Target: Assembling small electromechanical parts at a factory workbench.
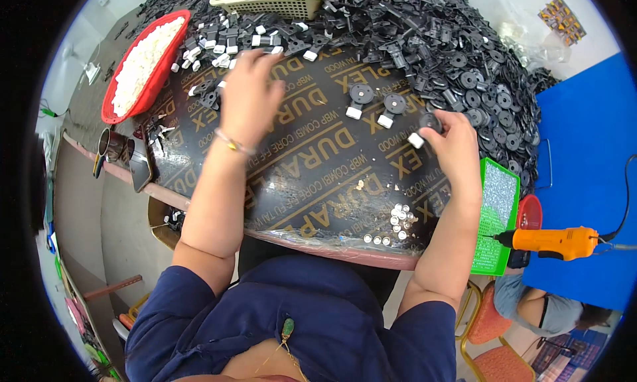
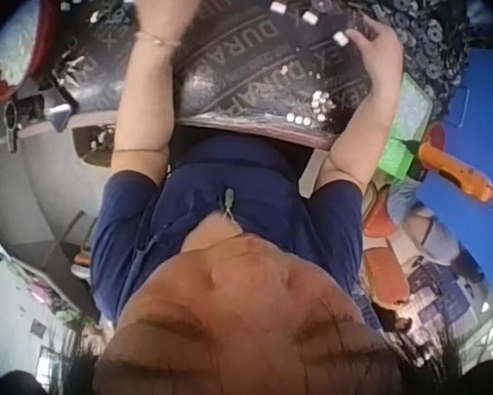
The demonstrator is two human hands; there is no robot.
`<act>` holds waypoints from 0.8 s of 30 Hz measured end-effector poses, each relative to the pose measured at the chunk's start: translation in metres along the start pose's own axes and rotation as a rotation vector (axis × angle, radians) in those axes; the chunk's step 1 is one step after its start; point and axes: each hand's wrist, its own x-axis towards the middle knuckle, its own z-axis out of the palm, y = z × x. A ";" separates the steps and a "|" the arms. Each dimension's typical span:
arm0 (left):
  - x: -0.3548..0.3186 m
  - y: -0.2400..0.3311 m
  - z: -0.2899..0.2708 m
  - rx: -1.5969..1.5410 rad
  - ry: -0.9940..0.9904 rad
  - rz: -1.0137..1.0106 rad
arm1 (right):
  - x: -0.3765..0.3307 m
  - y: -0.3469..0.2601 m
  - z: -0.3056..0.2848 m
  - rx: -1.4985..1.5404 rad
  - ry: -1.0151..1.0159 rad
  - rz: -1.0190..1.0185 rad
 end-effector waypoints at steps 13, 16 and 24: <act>-0.012 0.019 -0.011 -0.183 -0.492 0.022 | -0.006 0.009 -0.027 0.022 0.128 0.015; -0.016 0.031 -0.006 -0.228 -0.371 0.140 | -0.043 -0.009 -0.045 0.005 -0.147 -0.083; -0.026 0.029 0.009 0.133 -0.390 0.016 | -0.124 0.002 -0.013 0.077 -0.375 -0.184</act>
